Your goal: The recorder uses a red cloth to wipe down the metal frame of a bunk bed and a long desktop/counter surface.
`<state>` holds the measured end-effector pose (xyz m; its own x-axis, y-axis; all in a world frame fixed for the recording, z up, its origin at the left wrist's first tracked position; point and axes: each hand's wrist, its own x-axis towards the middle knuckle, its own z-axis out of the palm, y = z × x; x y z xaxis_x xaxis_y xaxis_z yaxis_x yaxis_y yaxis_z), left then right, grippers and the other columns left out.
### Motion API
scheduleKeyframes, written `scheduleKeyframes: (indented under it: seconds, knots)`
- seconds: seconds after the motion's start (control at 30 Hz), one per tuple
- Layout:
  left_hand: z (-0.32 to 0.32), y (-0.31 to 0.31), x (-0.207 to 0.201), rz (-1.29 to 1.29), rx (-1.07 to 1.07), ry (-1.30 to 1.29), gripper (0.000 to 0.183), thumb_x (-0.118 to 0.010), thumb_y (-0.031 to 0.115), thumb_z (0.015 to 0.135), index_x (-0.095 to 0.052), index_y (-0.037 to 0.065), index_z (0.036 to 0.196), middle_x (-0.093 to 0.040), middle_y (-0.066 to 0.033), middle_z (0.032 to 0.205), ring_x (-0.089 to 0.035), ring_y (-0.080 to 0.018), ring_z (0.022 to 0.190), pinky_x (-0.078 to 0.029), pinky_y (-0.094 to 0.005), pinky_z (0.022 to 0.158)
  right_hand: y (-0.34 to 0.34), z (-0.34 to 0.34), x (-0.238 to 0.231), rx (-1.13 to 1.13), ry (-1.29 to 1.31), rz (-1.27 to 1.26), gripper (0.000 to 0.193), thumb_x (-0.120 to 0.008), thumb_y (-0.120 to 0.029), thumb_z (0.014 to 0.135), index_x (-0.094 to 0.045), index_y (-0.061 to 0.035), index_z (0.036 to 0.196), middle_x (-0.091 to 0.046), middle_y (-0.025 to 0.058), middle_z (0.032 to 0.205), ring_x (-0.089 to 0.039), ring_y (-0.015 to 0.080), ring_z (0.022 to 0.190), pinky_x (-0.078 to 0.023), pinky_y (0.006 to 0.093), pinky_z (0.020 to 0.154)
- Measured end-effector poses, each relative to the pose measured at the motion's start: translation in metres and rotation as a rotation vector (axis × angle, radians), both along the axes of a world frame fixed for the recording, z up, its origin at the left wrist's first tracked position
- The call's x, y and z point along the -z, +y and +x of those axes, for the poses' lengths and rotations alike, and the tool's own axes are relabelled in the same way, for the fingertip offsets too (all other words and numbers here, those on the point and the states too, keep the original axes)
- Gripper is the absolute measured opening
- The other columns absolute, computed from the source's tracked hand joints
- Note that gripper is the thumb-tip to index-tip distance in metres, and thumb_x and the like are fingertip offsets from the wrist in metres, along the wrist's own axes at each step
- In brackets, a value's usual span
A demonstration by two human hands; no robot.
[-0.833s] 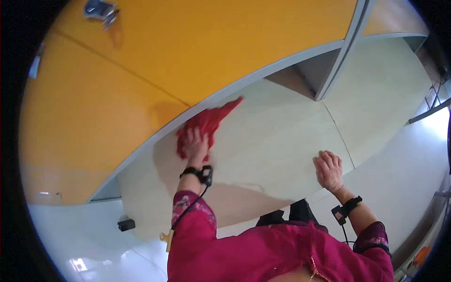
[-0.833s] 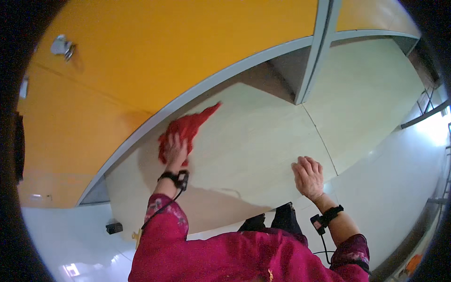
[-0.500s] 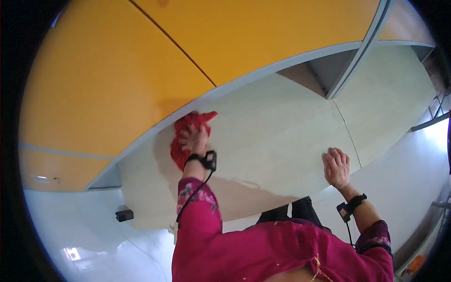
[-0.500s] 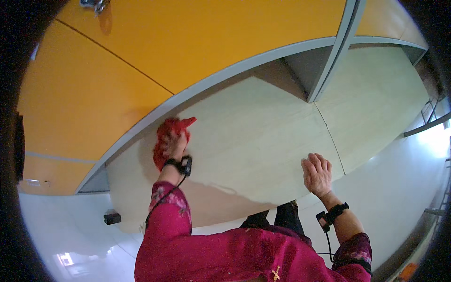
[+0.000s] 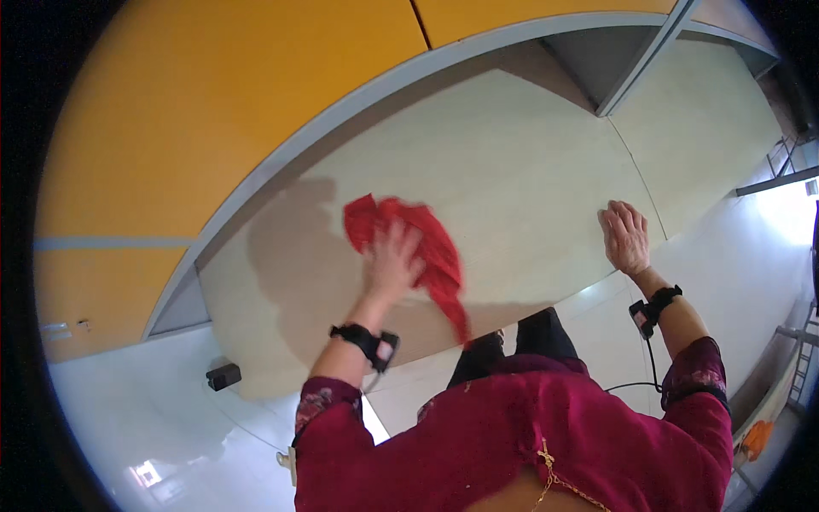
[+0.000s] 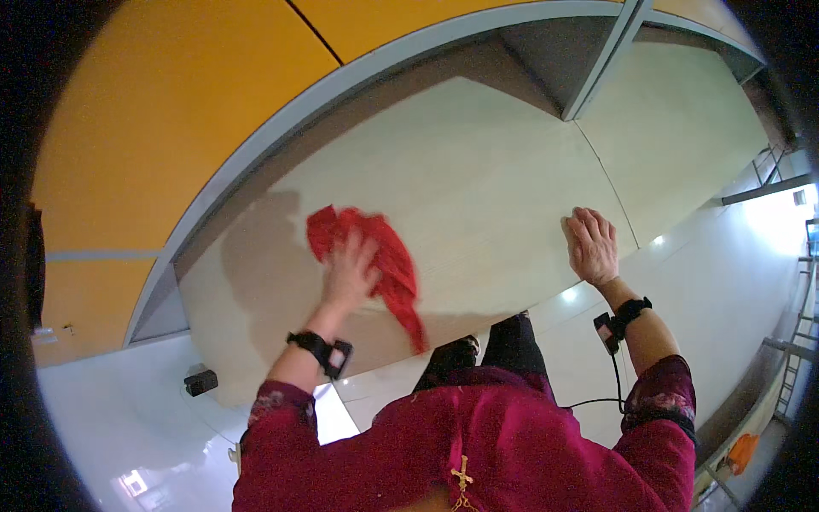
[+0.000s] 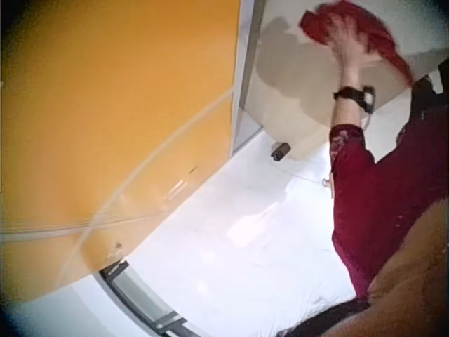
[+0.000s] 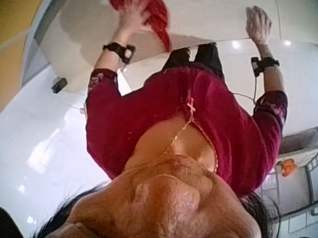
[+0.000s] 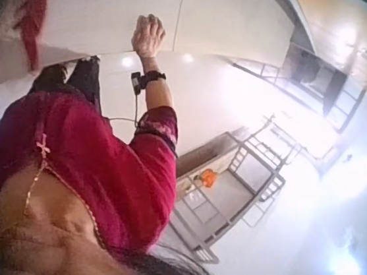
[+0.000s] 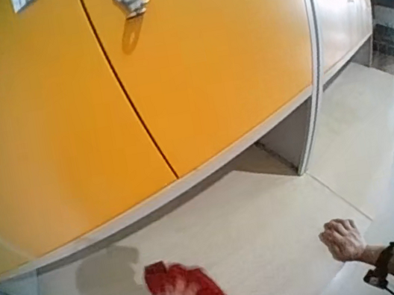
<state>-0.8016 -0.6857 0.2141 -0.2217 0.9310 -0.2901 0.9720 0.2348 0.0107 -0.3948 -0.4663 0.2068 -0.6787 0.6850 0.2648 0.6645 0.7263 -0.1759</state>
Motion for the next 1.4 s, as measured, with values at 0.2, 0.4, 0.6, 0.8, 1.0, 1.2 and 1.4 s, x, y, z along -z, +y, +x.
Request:
scheduleKeyframes:
  seconds: [0.2, 0.4, 0.6, 0.8, 1.0, 1.2, 1.4]
  knots:
    - [-0.014, 0.070, -0.004, 0.087, -0.542, 0.113, 0.062, -0.042, 0.048, 0.088, -0.025, 0.022, 0.142, -0.014, -0.0121, 0.149, -0.019, -0.0430, 0.132, -0.021, -0.0631, 0.100, -0.005, -0.013, -0.007, -0.040, -0.103, 0.122, 0.031, -0.054, -0.015, 0.080, -0.054, -0.0144, 0.111, -0.049, 0.0064, 0.120, -0.043, 0.0281, 0.115, -0.036, 0.0419, 0.092]
    - [0.136, 0.043, -0.013, 0.248, 0.134, -0.186, 0.065, -0.055, 0.045, 0.082, -0.033, 0.023, 0.139, -0.018, -0.0133, 0.148, -0.021, -0.0418, 0.132, -0.021, -0.0615, 0.100, -0.001, -0.001, -0.007, 0.028, 0.011, 0.057, 0.030, -0.054, -0.014, 0.080, -0.055, -0.0147, 0.110, -0.051, 0.0069, 0.119, -0.044, 0.0271, 0.114, -0.035, 0.0416, 0.093]
    - [0.112, -0.012, -0.014, 0.040, 0.189, -0.191, 0.066, -0.061, 0.037, 0.079, -0.036, 0.022, 0.138, -0.011, -0.0125, 0.149, -0.017, -0.0431, 0.132, -0.020, -0.0623, 0.099, -0.029, 0.011, 0.001, 0.204, 0.383, -0.238, 0.037, -0.052, -0.005, 0.077, -0.050, -0.0037, 0.114, -0.051, 0.0146, 0.117, -0.045, 0.0340, 0.110, -0.038, 0.0416, 0.091]
    - [0.162, 0.098, -0.004, 0.163, 0.255, -0.180, 0.068, -0.060, 0.041, 0.079, -0.035, 0.019, 0.138, -0.011, -0.0163, 0.148, -0.012, -0.0466, 0.132, -0.016, -0.0653, 0.100, -0.131, 0.076, 0.029, 0.499, 0.553, -0.650, 0.017, -0.048, -0.004, 0.088, -0.057, -0.0038, 0.102, -0.065, 0.0131, 0.088, -0.064, 0.0278, 0.084, -0.050, 0.0349, 0.071]
    - [0.237, 0.232, 0.022, 0.172, 0.344, -0.196, 0.068, -0.052, 0.049, 0.083, -0.028, 0.021, 0.141, -0.011, -0.0156, 0.149, -0.010, -0.0444, 0.134, -0.015, -0.0650, 0.102, -0.198, 0.138, 0.064, 0.679, 0.423, -0.818, 0.018, -0.050, -0.010, 0.087, -0.058, -0.0076, 0.103, -0.067, 0.0115, 0.083, -0.065, 0.0300, 0.081, -0.051, 0.0383, 0.070]
    - [0.322, 0.282, 0.036, 0.242, 0.401, -0.236, 0.067, -0.048, 0.052, 0.082, -0.029, 0.023, 0.140, -0.016, -0.0143, 0.148, -0.015, -0.0444, 0.133, -0.017, -0.0657, 0.100, -0.223, 0.132, 0.070, 0.728, 0.357, -0.879, 0.017, -0.052, -0.012, 0.087, -0.058, -0.0096, 0.102, -0.067, 0.0098, 0.080, -0.065, 0.0306, 0.079, -0.051, 0.0393, 0.068]
    - [0.302, 0.235, 0.028, 0.308, 0.588, -0.356, 0.056, -0.046, 0.044, 0.086, -0.038, 0.022, 0.136, -0.023, -0.0114, 0.146, -0.021, -0.0390, 0.132, -0.019, -0.0604, 0.102, -0.184, 0.132, 0.063, 0.513, 0.193, -1.000, 0.019, -0.050, -0.008, 0.086, -0.058, -0.0102, 0.103, -0.067, 0.0100, 0.079, -0.065, 0.0281, 0.079, -0.051, 0.0369, 0.069]
